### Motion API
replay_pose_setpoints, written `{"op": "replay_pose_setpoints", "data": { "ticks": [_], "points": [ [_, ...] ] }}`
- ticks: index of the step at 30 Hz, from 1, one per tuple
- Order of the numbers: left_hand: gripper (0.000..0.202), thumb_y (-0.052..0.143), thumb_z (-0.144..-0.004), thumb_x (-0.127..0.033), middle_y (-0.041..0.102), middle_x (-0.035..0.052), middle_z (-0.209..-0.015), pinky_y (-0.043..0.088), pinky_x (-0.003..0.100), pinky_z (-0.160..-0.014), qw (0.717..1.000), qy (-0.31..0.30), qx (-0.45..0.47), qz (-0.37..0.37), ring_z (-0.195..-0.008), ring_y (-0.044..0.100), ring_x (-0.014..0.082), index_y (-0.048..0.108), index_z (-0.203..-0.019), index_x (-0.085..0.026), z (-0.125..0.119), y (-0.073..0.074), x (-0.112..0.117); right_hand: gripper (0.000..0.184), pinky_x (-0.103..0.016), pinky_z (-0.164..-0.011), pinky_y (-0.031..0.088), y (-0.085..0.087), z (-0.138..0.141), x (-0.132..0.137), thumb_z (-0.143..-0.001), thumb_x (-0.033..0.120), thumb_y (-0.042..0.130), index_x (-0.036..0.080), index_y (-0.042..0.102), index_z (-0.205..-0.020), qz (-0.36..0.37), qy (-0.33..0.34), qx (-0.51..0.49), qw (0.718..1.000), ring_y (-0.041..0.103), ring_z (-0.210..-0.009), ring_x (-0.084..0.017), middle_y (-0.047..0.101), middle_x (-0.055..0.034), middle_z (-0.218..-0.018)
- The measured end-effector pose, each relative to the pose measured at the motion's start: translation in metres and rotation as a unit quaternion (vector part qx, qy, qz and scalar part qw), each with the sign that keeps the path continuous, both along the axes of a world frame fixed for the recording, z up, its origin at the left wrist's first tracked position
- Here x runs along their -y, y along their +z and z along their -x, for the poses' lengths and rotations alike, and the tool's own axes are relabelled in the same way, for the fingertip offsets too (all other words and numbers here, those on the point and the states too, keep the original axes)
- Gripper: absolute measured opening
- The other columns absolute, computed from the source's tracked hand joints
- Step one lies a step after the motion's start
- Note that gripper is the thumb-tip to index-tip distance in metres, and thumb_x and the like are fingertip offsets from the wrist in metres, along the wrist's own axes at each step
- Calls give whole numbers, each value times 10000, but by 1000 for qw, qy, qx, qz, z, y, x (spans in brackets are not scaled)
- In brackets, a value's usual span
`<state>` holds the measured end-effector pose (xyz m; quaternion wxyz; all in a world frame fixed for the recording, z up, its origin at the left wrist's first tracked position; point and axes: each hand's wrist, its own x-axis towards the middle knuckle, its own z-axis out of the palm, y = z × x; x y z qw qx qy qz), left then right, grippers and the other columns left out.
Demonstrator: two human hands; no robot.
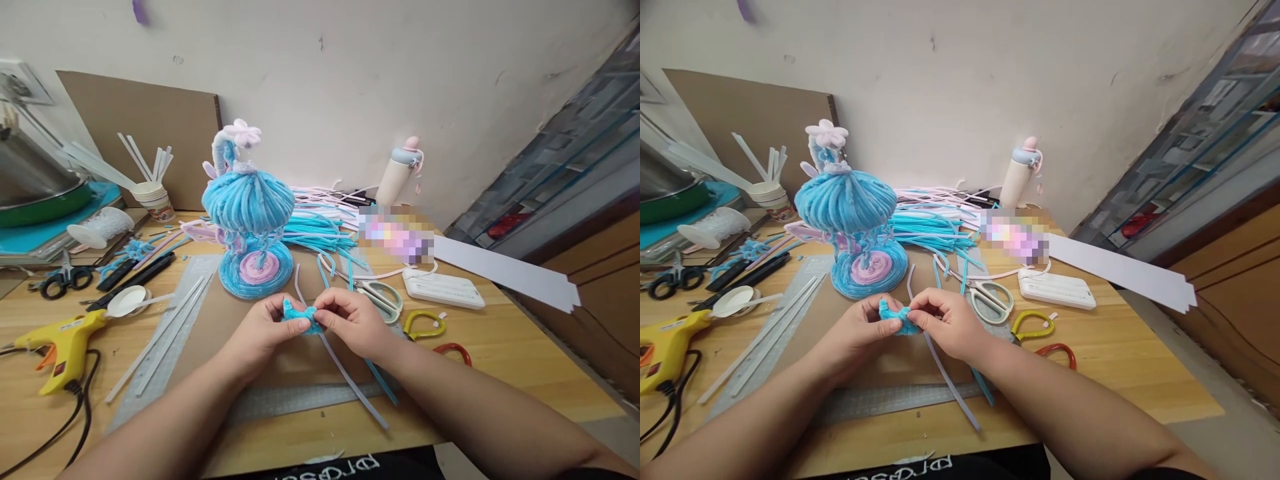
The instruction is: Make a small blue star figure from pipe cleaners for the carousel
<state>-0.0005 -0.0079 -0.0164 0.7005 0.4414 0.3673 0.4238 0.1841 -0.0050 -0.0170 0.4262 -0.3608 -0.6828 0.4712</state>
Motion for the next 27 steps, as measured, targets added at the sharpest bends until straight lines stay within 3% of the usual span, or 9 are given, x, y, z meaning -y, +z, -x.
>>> {"op": "replay_pose_setpoints", "data": {
  "ticks": [4, 9, 12, 16, 23, 27],
  "points": [
    [212, 817, -644, -245, 630, -19, -679, 407, 226, -667, 1000, 2, -27, -11, -657, 544, 106, 630, -678, -150, -1, -1, -1, 149, -236, -580, 428, 2, 2, 3, -844, 257, 581, 162, 619, -734, -34, -20, 39, 998, 537, -623, -118, 594, -7, -677],
    [292, 804, -657, -251, 678, 6, -792, 446, 247, -701, 999, 22, -27, 0, -714, 593, 127, 691, -913, -168, -2, -1, -1, 126, -248, -597, 419, 4, 2, 4, -841, 209, 555, 163, 625, -747, -81, -35, 107, 990, 541, -641, -126, 608, -16, -698],
    [231, 796, -666, -261, 672, 8, -758, 453, 243, -660, 999, 23, -44, -13, -675, 591, 126, 689, -843, -159, -3, 1, 1, 98, -245, -599, 431, 1, 3, 5, -845, 203, 550, 166, 623, -791, -58, -28, 111, 992, 552, -658, -127, 615, -18, -724],
    [226, 800, -662, -272, 641, -10, -704, 452, 226, -620, 998, 41, -40, -33, -637, 575, 114, 656, -795, -160, -5, 1, 1, 93, -239, -632, 481, -4, 5, 7, -876, 235, 544, 181, 581, -942, -10, -24, 36, 999, 602, -721, -128, 636, -21, -812],
    [254, 805, -655, -251, 632, -5, -767, 481, 237, -651, 994, 101, -4, -47, -697, 594, 122, 649, -837, -167, -13, -2, 4, 212, -263, -659, 476, -5, 3, 13, -837, 197, 589, 185, 582, -1049, -125, -55, 90, 987, 595, -792, -150, 632, -49, -920],
    [236, 796, -661, -243, 630, 7, -769, 476, 235, -643, 991, 116, -12, -58, -705, 593, 129, 649, -827, -161, -18, -5, 3, 239, -267, -661, 481, -10, 5, 14, -813, 215, 627, 194, 570, -1045, -94, -71, 87, 989, 600, -796, -154, 634, -48, -935]
  ]
}}
